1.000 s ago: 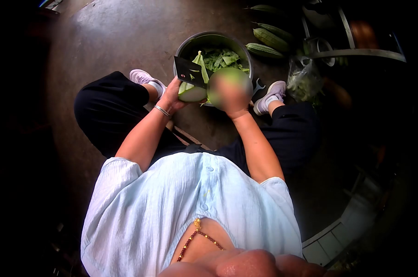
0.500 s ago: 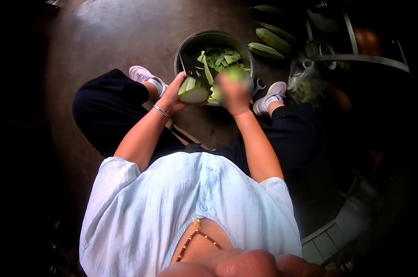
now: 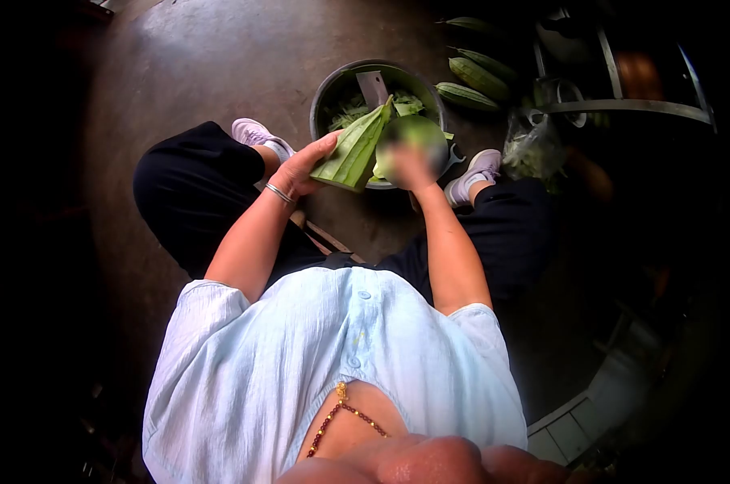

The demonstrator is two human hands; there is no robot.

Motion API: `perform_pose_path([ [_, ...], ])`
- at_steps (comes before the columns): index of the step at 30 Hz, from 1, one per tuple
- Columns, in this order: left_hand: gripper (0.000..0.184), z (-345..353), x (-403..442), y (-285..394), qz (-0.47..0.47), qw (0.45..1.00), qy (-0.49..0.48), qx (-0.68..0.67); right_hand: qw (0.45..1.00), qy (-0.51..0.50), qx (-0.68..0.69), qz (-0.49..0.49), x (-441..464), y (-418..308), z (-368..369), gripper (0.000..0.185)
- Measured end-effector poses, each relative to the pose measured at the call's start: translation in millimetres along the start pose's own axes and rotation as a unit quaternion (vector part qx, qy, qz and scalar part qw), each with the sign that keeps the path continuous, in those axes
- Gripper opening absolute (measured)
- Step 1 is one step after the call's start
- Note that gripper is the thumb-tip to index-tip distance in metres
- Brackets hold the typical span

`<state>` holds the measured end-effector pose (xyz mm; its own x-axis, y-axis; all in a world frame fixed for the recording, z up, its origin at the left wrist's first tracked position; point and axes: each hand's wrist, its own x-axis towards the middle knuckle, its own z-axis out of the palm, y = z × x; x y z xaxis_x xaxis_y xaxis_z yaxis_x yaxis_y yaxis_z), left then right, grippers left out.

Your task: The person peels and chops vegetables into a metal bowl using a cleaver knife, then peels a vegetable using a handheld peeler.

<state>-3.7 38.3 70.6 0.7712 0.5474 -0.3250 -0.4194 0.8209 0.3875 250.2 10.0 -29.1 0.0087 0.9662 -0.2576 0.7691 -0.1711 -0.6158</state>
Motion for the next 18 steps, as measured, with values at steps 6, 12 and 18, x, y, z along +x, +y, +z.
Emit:
perform_pose_path([
  [6, 0.077, -3.7, 0.8, 3.0, -0.026, 0.996, -0.034, 0.076, 0.997, 0.067, -0.003, 0.043, -5.5, 15.4, -7.7, 0.029],
  [12, 0.074, -13.0, 7.3, 6.3, -0.002, 0.992, 0.023, 0.127, 0.979, 0.146, 0.04, -0.134, -37.1, -69.3, -69.6, 0.021],
  [18, 0.08, -14.2, 7.1, 10.5, -0.015, 0.977, 0.047, 0.206, 0.959, 0.158, -0.012, -0.234, -41.3, -74.5, -70.1, 0.026],
])
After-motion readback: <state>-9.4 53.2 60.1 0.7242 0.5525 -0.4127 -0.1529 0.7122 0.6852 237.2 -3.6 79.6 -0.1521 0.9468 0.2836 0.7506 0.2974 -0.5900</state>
